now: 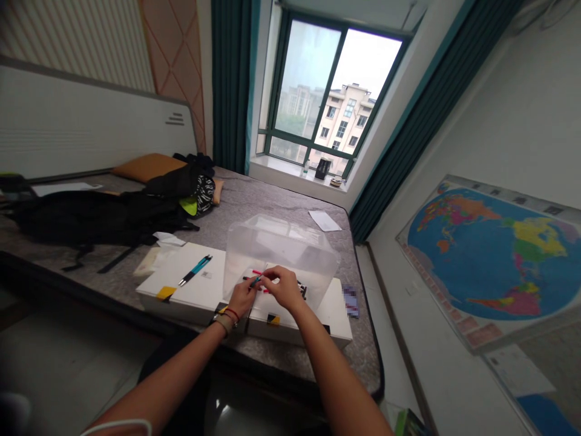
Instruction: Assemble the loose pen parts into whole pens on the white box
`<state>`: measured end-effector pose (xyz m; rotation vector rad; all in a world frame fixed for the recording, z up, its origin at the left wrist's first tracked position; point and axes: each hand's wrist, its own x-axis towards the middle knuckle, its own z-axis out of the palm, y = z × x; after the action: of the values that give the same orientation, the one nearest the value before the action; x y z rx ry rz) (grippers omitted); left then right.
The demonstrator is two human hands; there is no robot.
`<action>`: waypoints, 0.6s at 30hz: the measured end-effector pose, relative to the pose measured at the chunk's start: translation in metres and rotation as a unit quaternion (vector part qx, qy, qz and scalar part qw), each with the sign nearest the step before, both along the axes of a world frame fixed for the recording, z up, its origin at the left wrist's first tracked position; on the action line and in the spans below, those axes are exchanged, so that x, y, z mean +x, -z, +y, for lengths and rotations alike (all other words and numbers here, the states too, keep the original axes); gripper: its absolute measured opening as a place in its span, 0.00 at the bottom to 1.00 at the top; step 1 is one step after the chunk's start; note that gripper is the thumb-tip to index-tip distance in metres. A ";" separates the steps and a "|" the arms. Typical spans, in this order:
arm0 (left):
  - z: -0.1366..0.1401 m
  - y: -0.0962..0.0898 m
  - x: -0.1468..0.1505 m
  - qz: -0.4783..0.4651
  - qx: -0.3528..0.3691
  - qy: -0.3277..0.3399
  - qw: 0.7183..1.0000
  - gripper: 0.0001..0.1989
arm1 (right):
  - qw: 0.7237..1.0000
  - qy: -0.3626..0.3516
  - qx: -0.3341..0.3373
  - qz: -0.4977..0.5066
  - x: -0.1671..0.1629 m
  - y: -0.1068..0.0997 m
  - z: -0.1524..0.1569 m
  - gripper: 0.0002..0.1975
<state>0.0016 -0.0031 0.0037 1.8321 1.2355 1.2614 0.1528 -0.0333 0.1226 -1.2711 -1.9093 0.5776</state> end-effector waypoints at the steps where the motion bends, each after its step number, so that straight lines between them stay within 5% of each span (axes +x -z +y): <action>1: 0.000 -0.001 0.000 0.004 0.004 -0.003 1.000 0.16 | 1.000 -0.001 0.014 -0.018 -0.005 -0.001 -0.001 0.07; 8: 0.002 0.005 0.000 0.019 0.014 -0.007 1.000 0.16 | 0.990 -0.001 0.037 -0.133 -0.012 0.001 0.005 0.07; 18: 0.005 0.013 0.000 0.036 0.011 -0.005 0.999 0.18 | 0.986 -0.038 0.019 -0.160 -0.009 0.007 -0.004 0.07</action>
<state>0.0016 0.0022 -0.0097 1.9036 1.2749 1.2282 0.1438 -0.0370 0.1154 -1.3347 -2.2296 0.3891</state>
